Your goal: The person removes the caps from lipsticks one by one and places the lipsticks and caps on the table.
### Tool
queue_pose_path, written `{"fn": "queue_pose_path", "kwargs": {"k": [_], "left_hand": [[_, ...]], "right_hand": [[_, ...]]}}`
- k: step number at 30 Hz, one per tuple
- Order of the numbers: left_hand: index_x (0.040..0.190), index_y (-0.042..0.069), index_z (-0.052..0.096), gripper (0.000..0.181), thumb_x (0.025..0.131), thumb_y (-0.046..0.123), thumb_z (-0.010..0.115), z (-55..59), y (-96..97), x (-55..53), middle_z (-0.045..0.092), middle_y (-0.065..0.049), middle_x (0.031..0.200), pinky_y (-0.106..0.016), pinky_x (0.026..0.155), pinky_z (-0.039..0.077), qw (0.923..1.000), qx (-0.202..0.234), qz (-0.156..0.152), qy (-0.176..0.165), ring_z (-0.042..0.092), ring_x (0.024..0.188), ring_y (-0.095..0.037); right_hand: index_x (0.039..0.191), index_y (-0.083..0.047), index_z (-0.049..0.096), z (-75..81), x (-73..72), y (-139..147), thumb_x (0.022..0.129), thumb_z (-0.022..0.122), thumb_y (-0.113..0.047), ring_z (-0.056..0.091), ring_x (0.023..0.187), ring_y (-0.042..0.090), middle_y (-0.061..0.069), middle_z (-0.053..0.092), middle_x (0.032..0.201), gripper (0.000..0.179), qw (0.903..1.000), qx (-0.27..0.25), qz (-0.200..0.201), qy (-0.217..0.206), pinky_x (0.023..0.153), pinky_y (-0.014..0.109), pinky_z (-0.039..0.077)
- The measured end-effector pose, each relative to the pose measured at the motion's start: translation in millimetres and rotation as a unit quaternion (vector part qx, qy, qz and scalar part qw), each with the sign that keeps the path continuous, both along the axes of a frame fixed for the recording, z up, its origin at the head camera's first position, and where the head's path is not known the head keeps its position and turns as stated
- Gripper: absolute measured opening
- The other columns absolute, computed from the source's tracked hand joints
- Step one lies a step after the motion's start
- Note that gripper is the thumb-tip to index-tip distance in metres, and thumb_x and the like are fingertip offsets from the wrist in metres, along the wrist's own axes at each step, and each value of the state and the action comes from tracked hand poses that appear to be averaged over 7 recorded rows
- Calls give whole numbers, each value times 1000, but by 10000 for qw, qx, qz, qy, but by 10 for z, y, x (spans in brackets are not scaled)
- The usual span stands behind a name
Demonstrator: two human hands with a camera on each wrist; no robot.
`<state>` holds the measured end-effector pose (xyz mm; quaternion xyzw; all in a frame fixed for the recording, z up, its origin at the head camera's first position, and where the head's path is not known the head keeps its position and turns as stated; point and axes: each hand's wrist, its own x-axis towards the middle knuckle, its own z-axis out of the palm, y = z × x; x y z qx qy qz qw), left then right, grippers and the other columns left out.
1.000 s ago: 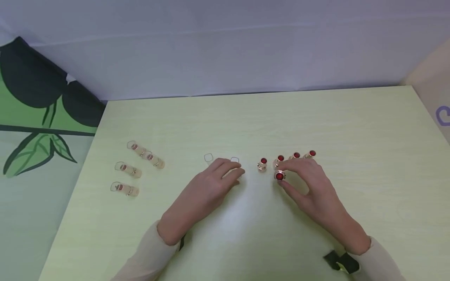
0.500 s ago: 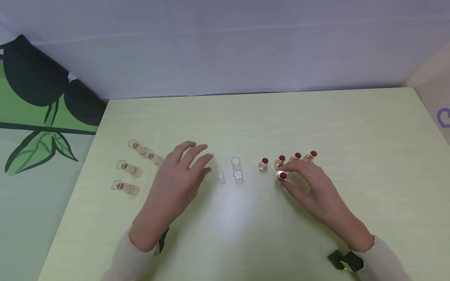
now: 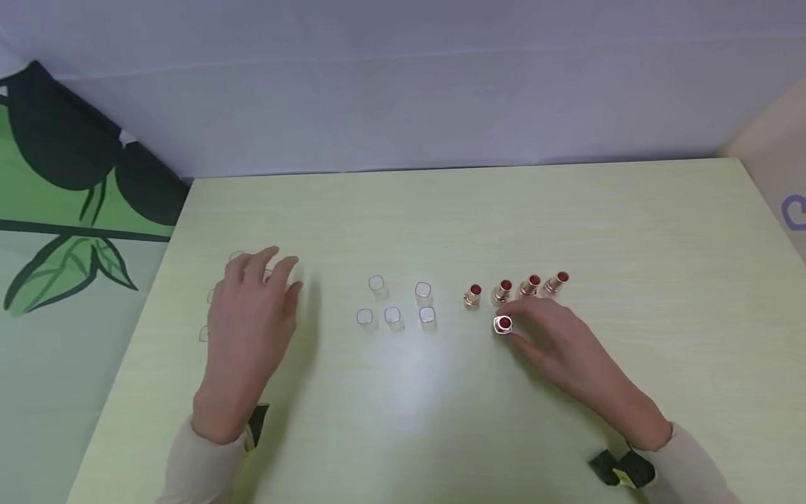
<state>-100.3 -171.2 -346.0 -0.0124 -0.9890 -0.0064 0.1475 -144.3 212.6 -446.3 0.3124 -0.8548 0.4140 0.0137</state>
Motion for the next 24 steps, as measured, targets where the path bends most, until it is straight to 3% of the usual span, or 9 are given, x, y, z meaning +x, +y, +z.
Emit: {"fn": "queue_pose_path", "kwargs": {"k": [3, 10, 16, 24], "left_hand": [[124, 1, 71, 30, 94, 3, 73, -21, -25, 1, 66, -25, 132, -63, 81, 57, 9999, 120, 53, -56, 58, 121, -50], [120, -2, 71, 27, 93, -1, 72, -75, -60, -10, 67, -27, 128, -62, 109, 51, 9990, 341, 121, -279, 60, 121, -50], [120, -6, 70, 29, 91, -11, 68, -70, -63, -16, 66, -29, 128, -63, 109, 50, 9959, 639, 300, -574, 58, 121, -50], [117, -7, 70, 43, 82, -29, 57, -68, -93, -18, 68, -30, 122, -62, 112, 48, 9942, 853, 314, -579, 60, 114, -51]], "right_hand": [[112, -20, 72, -15, -4, 2, 80, 87, 0, 70, 102, 13, -12, 74, 106, 40, 9999, 139, 27, -53, 92, 19, 49], [111, -20, 74, -21, -17, -6, 78, 86, 3, 71, 98, 12, -11, 76, 105, 42, 9997, 251, 75, -8, 87, 29, 53], [112, -19, 75, -23, -8, -11, 78, 87, 3, 72, 101, 15, -9, 77, 108, 42, 9993, 356, 74, 14, 87, 40, 57], [109, -22, 75, -21, -6, -8, 80, 87, -1, 70, 103, 17, -9, 76, 107, 38, 9990, 420, 61, -132, 90, 42, 56]]}}
